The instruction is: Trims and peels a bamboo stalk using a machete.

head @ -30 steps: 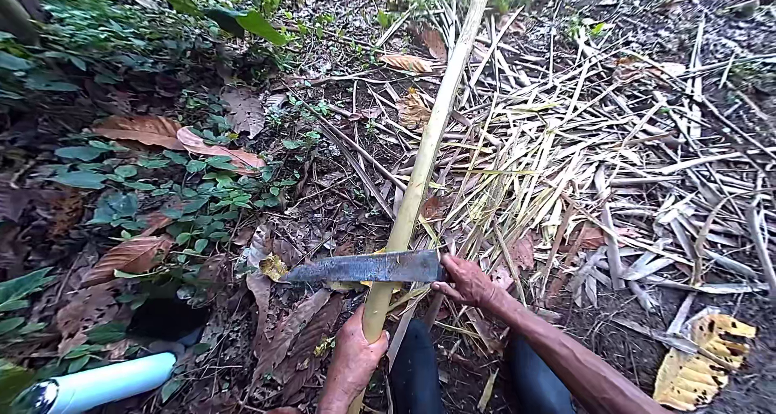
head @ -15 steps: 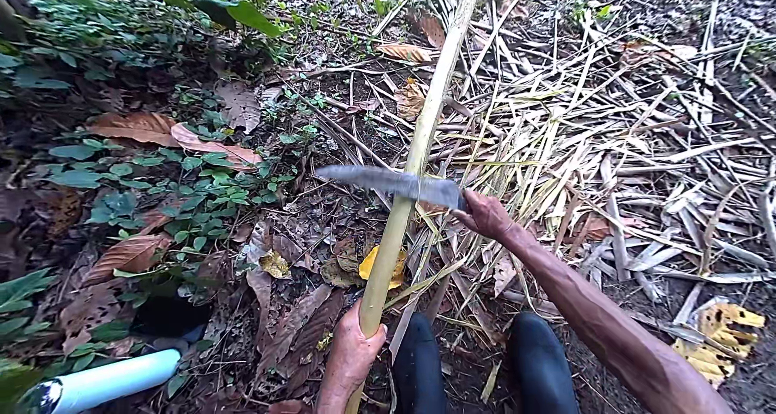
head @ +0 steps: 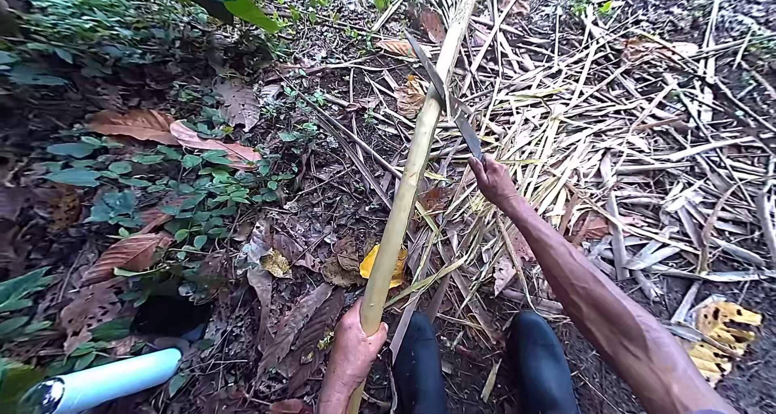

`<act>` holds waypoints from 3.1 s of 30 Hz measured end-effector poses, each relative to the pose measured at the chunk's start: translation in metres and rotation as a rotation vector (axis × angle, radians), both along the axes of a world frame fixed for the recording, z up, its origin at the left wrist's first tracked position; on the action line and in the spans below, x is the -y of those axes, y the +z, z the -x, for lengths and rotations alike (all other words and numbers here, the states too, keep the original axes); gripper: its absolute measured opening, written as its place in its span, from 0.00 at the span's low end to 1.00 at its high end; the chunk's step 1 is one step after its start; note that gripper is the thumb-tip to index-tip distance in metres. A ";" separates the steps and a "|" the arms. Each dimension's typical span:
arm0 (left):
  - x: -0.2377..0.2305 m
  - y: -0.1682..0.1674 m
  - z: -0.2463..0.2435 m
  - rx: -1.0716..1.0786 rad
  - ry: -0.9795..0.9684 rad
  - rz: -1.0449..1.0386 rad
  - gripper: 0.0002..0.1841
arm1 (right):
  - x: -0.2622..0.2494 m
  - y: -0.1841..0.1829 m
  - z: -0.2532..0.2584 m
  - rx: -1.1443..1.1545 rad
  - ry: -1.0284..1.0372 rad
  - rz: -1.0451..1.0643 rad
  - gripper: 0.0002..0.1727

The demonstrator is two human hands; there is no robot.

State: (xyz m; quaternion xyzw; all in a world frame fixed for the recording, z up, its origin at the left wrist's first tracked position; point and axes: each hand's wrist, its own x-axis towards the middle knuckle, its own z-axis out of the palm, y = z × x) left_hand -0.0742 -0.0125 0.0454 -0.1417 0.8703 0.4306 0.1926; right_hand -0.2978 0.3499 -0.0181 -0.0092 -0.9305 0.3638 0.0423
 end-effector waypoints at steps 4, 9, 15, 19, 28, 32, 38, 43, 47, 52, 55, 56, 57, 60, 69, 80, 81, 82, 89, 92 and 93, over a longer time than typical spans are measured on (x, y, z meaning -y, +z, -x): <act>-0.001 0.001 0.002 0.001 0.004 -0.001 0.23 | -0.006 0.004 -0.001 -0.049 0.099 -0.025 0.33; -0.002 0.003 0.001 0.011 -0.014 0.012 0.24 | -0.017 0.017 0.026 0.118 -0.085 -0.029 0.38; -0.001 0.001 0.000 0.010 -0.015 -0.006 0.24 | -0.022 0.020 0.017 -0.021 0.000 -0.133 0.37; -0.001 0.002 0.000 0.014 -0.006 -0.006 0.24 | -0.013 0.023 0.035 0.079 -0.043 -0.148 0.39; 0.000 0.031 0.013 0.090 -0.023 -0.160 0.23 | -0.062 0.011 -0.042 0.417 -0.522 0.614 0.38; -0.012 0.036 0.011 0.079 -0.024 -0.231 0.23 | -0.053 0.016 -0.105 0.339 -0.323 0.582 0.32; -0.034 0.045 -0.009 0.111 -0.020 -0.269 0.23 | -0.023 0.030 -0.140 0.029 0.058 0.072 0.27; -0.030 0.054 -0.001 0.128 -0.047 -0.379 0.19 | 0.015 0.039 -0.132 -0.083 0.164 -0.069 0.37; 0.009 0.021 0.018 0.159 0.000 -0.440 0.15 | 0.034 0.034 -0.128 0.013 0.258 -0.043 0.34; 0.050 -0.011 0.044 0.210 0.107 -0.458 0.13 | 0.031 0.002 -0.147 0.131 0.329 -0.122 0.38; 0.048 -0.017 0.043 0.250 0.140 -0.503 0.11 | 0.044 -0.003 -0.155 0.272 0.414 -0.211 0.43; 0.042 -0.018 0.039 0.257 0.151 -0.520 0.11 | 0.049 -0.004 -0.157 0.284 0.431 -0.224 0.43; 0.037 -0.018 0.034 0.264 0.158 -0.536 0.11 | 0.054 -0.004 -0.161 0.281 0.439 -0.229 0.43; 0.028 -0.011 0.021 0.280 0.178 -0.565 0.12 | 0.061 0.008 -0.173 0.278 0.464 -0.263 0.44; 0.026 0.003 0.012 0.285 0.170 -0.559 0.14 | 0.061 0.010 -0.156 0.118 0.582 -0.413 0.44; 0.021 0.012 0.006 0.256 0.177 -0.533 0.14 | 0.066 0.020 -0.138 0.022 0.448 -0.354 0.39; 0.020 0.012 0.006 0.245 0.179 -0.542 0.15 | 0.064 0.025 -0.125 0.031 0.403 -0.354 0.38; 0.020 0.013 0.006 0.242 0.180 -0.545 0.15 | 0.063 0.028 -0.119 0.027 0.390 -0.353 0.38; 0.017 0.016 -0.002 0.262 0.182 -0.516 0.16 | 0.055 0.029 -0.138 0.029 0.533 -0.409 0.40; 0.017 0.018 -0.006 0.252 0.199 -0.513 0.16 | 0.036 0.037 -0.110 0.089 0.336 -0.423 0.39; 0.015 0.019 -0.007 0.249 0.204 -0.511 0.15 | 0.033 0.043 -0.107 0.078 0.336 -0.435 0.39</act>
